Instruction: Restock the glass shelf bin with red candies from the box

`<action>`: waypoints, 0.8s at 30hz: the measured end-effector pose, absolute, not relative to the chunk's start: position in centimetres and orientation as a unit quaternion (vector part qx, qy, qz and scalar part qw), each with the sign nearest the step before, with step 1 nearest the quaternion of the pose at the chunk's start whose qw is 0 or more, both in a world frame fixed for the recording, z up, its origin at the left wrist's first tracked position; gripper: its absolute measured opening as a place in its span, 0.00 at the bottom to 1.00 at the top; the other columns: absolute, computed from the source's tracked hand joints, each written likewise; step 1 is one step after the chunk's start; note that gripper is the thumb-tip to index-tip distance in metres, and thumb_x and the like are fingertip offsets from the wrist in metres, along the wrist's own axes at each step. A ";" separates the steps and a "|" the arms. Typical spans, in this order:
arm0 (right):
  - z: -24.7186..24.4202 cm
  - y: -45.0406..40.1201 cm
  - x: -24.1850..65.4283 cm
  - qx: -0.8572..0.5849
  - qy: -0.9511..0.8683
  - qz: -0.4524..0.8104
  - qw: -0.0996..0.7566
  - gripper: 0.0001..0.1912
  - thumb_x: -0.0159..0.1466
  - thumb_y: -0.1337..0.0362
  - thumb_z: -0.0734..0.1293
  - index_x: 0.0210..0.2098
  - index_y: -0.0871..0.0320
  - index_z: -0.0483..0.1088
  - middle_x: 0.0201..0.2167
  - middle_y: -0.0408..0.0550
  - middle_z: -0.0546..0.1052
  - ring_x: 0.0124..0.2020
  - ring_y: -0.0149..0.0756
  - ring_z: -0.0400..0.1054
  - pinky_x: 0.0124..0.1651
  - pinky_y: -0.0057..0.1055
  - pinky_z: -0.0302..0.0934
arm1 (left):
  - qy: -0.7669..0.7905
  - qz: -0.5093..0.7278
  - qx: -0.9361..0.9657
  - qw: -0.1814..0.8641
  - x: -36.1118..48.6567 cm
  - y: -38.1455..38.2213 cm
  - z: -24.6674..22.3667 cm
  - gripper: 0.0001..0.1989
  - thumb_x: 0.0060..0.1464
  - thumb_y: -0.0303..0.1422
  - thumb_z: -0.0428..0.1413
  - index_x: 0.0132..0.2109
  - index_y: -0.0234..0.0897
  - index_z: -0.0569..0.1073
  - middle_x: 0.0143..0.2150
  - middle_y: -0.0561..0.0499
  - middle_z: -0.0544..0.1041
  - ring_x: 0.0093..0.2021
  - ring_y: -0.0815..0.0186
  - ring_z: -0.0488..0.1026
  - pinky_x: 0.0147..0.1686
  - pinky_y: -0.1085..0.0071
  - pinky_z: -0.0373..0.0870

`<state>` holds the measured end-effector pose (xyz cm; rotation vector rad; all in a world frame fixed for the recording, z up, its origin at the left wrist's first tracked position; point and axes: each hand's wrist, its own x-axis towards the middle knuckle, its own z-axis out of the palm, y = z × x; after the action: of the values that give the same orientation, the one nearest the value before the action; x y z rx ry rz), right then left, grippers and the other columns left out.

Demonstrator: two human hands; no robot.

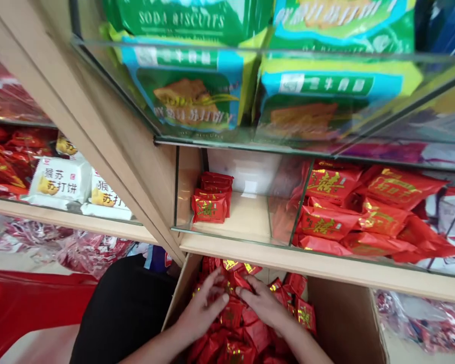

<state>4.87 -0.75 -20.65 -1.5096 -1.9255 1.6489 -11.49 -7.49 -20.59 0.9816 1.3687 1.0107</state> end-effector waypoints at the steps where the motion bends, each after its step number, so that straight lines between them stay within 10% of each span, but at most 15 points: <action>1: -19.8 -1.5 4.8 -0.490 -0.621 0.604 0.097 0.18 0.59 0.56 0.57 0.45 0.57 0.66 0.40 0.47 0.74 0.38 0.36 0.71 0.38 0.32 0.67 | 0.555 0.458 0.372 0.586 -11.4 -7.2 -20.2 0.27 0.47 0.37 0.57 0.55 0.37 0.63 0.52 0.44 0.68 0.45 0.63 0.68 0.46 0.67 0.64; 7: -18.6 -4.9 3.8 -0.469 -0.447 0.713 0.269 0.14 0.54 0.53 0.66 0.32 0.57 0.67 0.28 0.40 0.65 0.25 0.28 0.61 0.24 0.28 0.66 | 0.510 0.495 0.260 0.653 -11.6 -6.7 -19.0 0.14 0.40 0.40 0.63 0.27 0.32 0.74 0.23 0.55 0.72 0.25 0.72 0.66 0.31 0.74 0.64; 20: -21.5 -6.3 3.7 -0.538 -0.412 0.630 0.381 0.17 0.58 0.49 0.60 0.23 0.55 0.60 0.18 0.36 0.59 0.19 0.27 0.55 0.19 0.23 0.58 | 0.512 0.466 0.251 0.676 -11.3 -7.3 -19.0 0.18 0.37 0.41 0.64 0.34 0.33 0.73 0.27 0.53 0.73 0.25 0.71 0.66 0.23 0.76 0.64; 24: -20.6 -5.7 4.6 -0.507 -0.515 0.621 0.304 0.14 0.55 0.52 0.64 0.33 0.56 0.68 0.29 0.44 0.72 0.33 0.35 0.68 0.38 0.31 0.65 | 0.550 0.446 0.362 0.606 -11.5 -7.6 -19.1 0.12 0.43 0.37 0.60 0.35 0.33 0.74 0.31 0.52 0.74 0.30 0.68 0.68 0.31 0.72 0.65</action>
<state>4.59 -5.75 -20.63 -1.3441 -1.3640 1.6449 -11.52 -7.59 -19.15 0.8367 1.2722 1.0308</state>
